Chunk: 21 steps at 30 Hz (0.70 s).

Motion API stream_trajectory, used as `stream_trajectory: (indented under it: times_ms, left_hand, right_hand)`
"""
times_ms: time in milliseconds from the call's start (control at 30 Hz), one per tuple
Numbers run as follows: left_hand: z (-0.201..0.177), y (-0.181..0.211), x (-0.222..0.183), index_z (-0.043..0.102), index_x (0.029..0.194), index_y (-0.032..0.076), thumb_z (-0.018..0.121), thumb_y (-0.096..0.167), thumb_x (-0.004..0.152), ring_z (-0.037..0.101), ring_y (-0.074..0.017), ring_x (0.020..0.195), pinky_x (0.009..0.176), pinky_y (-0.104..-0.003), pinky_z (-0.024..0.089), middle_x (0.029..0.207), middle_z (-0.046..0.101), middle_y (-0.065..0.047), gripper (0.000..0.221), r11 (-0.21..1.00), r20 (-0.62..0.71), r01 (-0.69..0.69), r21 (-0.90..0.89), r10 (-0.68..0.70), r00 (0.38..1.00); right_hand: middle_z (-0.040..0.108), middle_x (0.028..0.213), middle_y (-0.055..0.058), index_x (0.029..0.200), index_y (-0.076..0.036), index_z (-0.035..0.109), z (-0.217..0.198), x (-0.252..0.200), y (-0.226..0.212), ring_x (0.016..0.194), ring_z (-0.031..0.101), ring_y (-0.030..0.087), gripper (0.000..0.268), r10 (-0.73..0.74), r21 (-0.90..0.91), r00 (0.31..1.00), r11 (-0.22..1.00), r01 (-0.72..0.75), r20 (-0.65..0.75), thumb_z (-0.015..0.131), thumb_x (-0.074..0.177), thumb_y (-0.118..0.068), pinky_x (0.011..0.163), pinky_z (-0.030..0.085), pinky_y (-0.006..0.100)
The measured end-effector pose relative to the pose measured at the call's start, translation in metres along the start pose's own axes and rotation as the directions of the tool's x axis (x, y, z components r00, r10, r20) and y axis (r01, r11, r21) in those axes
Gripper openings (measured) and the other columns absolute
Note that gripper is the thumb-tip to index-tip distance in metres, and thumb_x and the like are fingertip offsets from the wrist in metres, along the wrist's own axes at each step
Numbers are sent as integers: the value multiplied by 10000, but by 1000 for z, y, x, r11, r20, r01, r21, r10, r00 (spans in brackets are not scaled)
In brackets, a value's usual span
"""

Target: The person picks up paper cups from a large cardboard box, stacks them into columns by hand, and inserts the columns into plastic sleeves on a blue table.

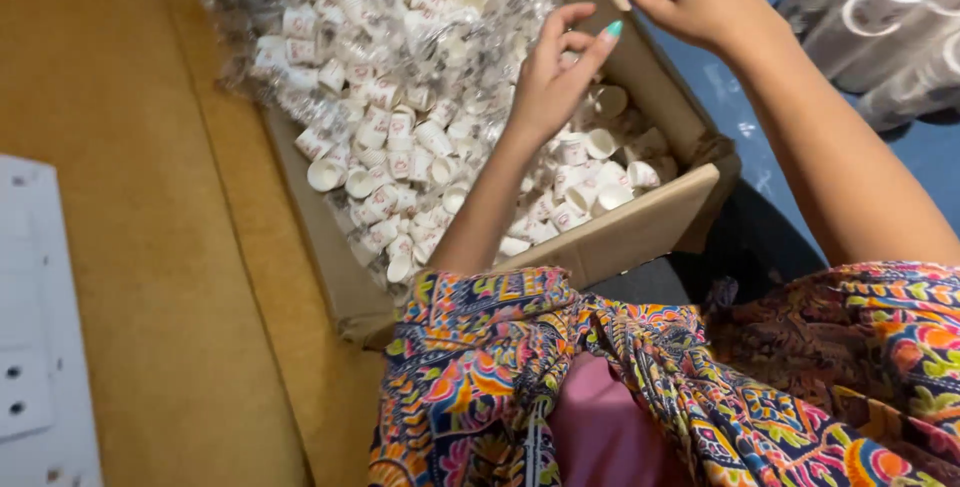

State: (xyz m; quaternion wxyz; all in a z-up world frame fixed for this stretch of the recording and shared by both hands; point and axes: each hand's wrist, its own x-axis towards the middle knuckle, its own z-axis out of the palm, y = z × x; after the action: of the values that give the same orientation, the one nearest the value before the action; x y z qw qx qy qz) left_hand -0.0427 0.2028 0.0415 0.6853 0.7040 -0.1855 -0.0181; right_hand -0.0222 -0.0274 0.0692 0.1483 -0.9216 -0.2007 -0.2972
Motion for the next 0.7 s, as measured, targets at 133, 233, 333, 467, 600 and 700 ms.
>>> stream_trajectory:
  times_ms: [133, 233, 333, 467, 600, 700]
  left_hand:
    - [-108, 29, -75, 556, 1319, 89, 711, 379, 942, 741, -123, 755, 671, -282, 576, 990, 768, -33, 501, 904, -80, 111, 414, -85, 993]
    - [-151, 8, -103, 612, 1253, 99, 723, 409, 910, 729, -168, 696, 646, -305, 547, 926, 750, -61, 476, 765, -203, 285, 578, -203, 958]
    - [-168, -39, -99, 676, 1178, 107, 734, 438, 907, 746, -193, 772, 697, -326, 560, 903, 778, -62, 432, 761, -299, 298, 577, -144, 944]
    - [-140, -48, -66, 671, 1178, 121, 714, 446, 880, 741, -227, 771, 716, -374, 544, 896, 784, -45, 443, 664, -119, 220, 715, -194, 974]
    - [-131, -72, -51, 643, 1227, 126, 676, 506, 912, 746, -231, 863, 762, -383, 562, 906, 788, -77, 495, 705, -60, 238, 668, -269, 961]
    - [-135, -75, -49, 560, 1306, 111, 624, 511, 928, 754, -237, 860, 704, -372, 598, 1027, 753, -104, 553, 834, -134, 430, 346, -409, 903]
  right_hand:
    - [764, 1002, 139, 1106, -78, 729, 75, 26, -34, 949, 707, 360, 308, -24, 170, 896, 984, -58, 444, 761, 835, -221, 785, 550, 489]
    - [738, 1109, 194, 1100, -131, 804, 142, 20, -44, 1012, 726, 391, 265, 201, -209, 676, 975, -71, 709, 762, 842, -174, 803, 588, 485]
    - [740, 1194, 87, 1141, -130, 786, 179, -3, -42, 1084, 739, 301, 385, 301, -387, 564, 921, 37, 769, 832, 764, -199, 787, 602, 443]
    - [788, 1141, 61, 1069, -163, 827, 219, -28, -19, 1045, 767, 285, 194, 339, -471, 585, 878, 84, 737, 700, 924, -186, 756, 605, 401]
    - [778, 1025, 114, 943, -128, 822, 164, 14, -64, 939, 759, 317, 196, 260, -317, 656, 948, -33, 708, 753, 875, -298, 731, 593, 425]
    - [736, 944, 142, 872, -80, 788, 141, 27, -107, 876, 721, 343, 309, 144, -98, 742, 990, -105, 655, 811, 794, -378, 740, 575, 453]
